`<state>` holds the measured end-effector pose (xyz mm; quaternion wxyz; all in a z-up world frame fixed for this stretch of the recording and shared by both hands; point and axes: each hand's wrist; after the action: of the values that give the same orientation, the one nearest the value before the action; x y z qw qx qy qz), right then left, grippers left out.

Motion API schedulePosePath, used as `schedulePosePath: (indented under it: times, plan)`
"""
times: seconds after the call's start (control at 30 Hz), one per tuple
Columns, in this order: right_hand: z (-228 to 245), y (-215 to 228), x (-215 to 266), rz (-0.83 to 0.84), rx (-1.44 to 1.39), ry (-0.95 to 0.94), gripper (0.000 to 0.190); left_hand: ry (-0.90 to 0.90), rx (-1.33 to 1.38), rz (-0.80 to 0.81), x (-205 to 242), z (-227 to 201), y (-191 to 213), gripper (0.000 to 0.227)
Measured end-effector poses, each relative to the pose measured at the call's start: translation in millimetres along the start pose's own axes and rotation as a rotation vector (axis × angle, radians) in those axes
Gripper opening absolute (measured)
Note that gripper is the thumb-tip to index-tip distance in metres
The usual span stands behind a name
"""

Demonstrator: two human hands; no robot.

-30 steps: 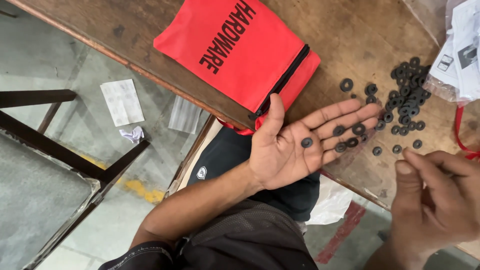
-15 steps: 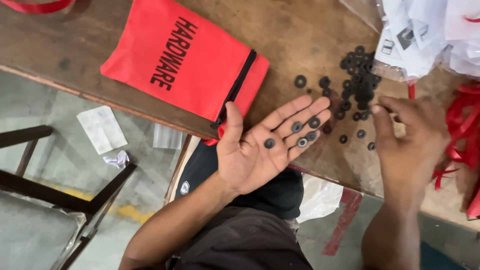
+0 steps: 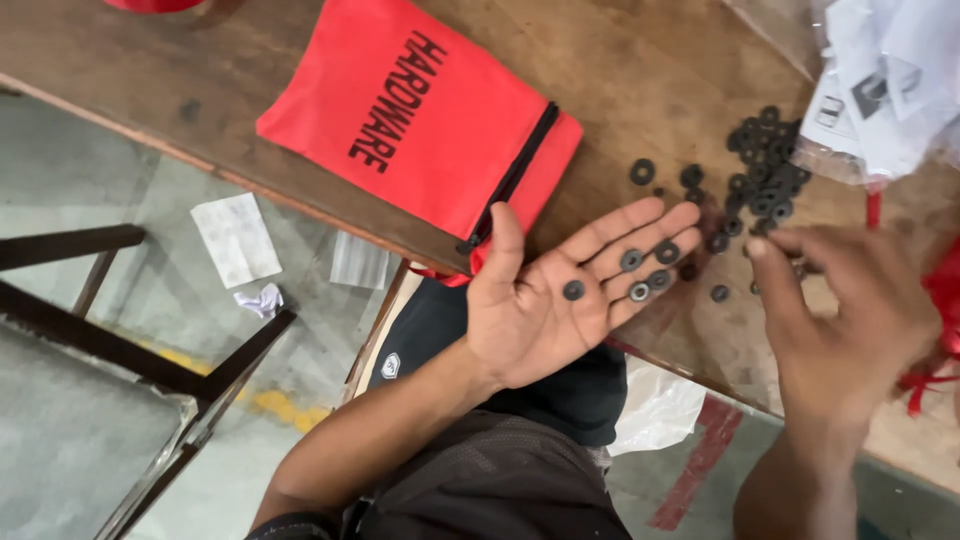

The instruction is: The person picks up black washers by hand, counts them in their palm, and places them into a red hardware bag.

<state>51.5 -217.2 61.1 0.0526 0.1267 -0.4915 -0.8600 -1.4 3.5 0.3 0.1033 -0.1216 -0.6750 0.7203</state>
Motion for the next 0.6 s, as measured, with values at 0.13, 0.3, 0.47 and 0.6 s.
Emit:
schedulePosePath:
  times: [0.13, 0.3, 0.47, 0.6]
  plan:
    - [26.5, -8.2, 31.4, -0.024, 0.060, 0.130, 0.015, 0.004, 0.000, -0.010, -1.1, -0.1, -1.8, 0.108]
    - [65.7, -31.7, 30.7, 0.066, 0.056, 0.510, 0.028, -0.001, 0.008, 0.015, 1.1, 1.3, 3.9, 0.110]
    - [66.9, -20.4, 41.8, 0.077, 0.035, 0.461, 0.031, 0.015, 0.049, 0.007, 0.8, -0.2, 3.9, 0.110]
    - [55.7, -20.0, 57.2, 0.026, -0.078, 0.412, 0.033, 0.012, 0.047, 0.013, 0.6, 2.3, 7.9, 0.111]
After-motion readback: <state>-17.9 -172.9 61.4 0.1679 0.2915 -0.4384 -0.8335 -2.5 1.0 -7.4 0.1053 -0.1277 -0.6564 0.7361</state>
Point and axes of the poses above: each hand's wrist, its own x-axis away from the middle knuckle, its own y-axis out of the back of the hand, z = x × y, and after that the axes turned 2 degrees about -y, right-handed
